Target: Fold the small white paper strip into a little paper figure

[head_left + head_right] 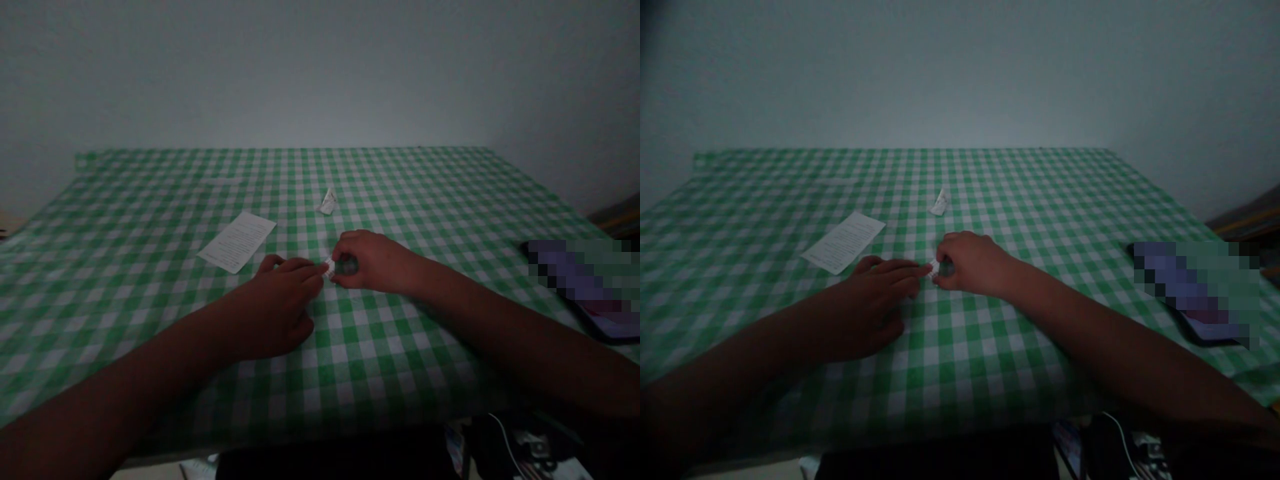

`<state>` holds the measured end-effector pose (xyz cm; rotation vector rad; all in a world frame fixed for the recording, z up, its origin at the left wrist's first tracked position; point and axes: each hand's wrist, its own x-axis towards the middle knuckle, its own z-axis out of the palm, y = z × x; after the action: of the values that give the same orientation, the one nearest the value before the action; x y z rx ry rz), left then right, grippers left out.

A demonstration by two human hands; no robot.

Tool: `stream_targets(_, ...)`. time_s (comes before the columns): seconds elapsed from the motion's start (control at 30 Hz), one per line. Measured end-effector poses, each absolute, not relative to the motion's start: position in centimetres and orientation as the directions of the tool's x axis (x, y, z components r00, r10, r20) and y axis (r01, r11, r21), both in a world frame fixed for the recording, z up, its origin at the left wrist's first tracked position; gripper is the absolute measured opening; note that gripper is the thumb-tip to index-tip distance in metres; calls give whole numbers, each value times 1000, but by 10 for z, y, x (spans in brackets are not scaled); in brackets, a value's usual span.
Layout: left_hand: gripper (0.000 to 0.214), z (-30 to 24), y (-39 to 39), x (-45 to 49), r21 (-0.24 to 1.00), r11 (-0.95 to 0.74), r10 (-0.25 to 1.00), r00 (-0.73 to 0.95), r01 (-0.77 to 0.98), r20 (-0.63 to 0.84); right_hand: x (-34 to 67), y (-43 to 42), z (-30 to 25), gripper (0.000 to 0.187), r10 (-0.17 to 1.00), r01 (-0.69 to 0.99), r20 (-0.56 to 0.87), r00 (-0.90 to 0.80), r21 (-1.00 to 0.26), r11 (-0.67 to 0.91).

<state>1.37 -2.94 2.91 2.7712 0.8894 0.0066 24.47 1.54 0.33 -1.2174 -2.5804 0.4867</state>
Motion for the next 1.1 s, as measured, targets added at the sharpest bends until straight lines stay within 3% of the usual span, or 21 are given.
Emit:
stream_targets(0.37, 35, 30, -30, 14, 230, -783, 578, 812, 578, -74, 250, 14, 7, 25, 758, 650, 77, -648, -462, 603)
stream_targets(0.5, 31, 29, -29, 14, 230, -786, 579, 813, 574, -52, 243, 13, 4, 22, 815, 719, 95, -572, -419, 554)
stream_targets(0.63, 34, 28, -29, 15, 235, -781, 584, 810, 579, -56, 242, 13, 4, 23, 790, 714, 90, -607, -375, 591)
stream_targets(0.8, 38, 28, -28, 14, 229, -777, 590, 805, 586, -61, 247, 13, 5, 30, 751, 677, 99, -653, -369, 637)
stream_targets(1.1, 37, 25, -26, 13, 245, -779, 591, 806, 578, -23, 245, 16, -5, 18, 778, 682, 155, -608, -399, 613)
